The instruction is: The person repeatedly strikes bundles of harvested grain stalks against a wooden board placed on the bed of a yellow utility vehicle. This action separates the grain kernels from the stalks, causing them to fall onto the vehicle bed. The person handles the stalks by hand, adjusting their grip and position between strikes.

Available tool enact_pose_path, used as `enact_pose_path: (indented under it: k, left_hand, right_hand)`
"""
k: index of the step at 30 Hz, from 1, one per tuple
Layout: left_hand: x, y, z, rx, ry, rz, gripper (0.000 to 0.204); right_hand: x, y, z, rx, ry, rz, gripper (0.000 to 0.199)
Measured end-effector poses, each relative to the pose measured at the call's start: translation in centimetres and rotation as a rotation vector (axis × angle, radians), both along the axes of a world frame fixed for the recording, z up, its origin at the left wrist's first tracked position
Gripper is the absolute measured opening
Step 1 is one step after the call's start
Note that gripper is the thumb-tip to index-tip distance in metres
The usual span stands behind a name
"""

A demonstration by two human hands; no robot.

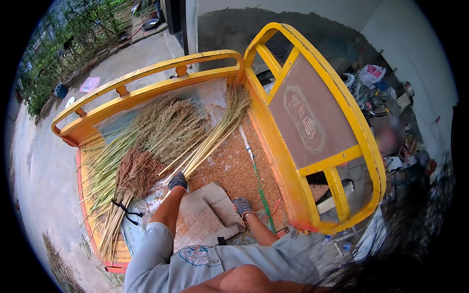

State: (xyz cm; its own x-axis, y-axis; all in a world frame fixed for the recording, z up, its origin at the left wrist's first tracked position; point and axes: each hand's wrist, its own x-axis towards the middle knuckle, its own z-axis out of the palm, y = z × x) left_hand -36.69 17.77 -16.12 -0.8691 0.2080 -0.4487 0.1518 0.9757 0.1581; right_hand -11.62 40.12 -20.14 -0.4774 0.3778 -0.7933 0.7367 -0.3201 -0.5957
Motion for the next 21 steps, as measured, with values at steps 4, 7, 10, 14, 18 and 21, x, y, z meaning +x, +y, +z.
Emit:
enact_pose_path:
  k: [4, 7, 10, 14, 18, 21]
  left_hand:
    - [0.0, -0.3, 0.1, -0.002, -0.040, 0.089, 0.031]
    - [1.0, -0.5, 1.7, 0.056, 0.043, 0.138, 0.049]
    - [2.7, -0.9, 6.3, -0.046, 0.071, 0.168, 0.062]
    - [8.0, -6.2, 4.8, 0.126, 0.224, 0.209, 0.069]
    - [19.0, -15.5, 3.8, 0.135, 0.334, 0.368, 0.050]
    - [28.5, -23.8, 3.4, -0.005, 0.073, 0.543, 0.048]
  right_hand:
    - [17.7, -3.9, -1.0, 0.172, -0.266, 0.025, 0.028]
    - [23.1, -5.4, -2.3, 0.317, -0.299, 0.159, 0.035]
    - [18.6, -5.4, 5.2, 0.504, -0.222, 0.389, 0.037]
    - [11.3, -4.7, 8.4, 0.665, -0.306, 0.697, 0.044]
    - [7.6, -5.6, 8.5, 0.849, -0.272, 0.908, 0.050]
    - [6.7, -6.0, 7.8, 0.752, -0.212, 0.940, 0.062]
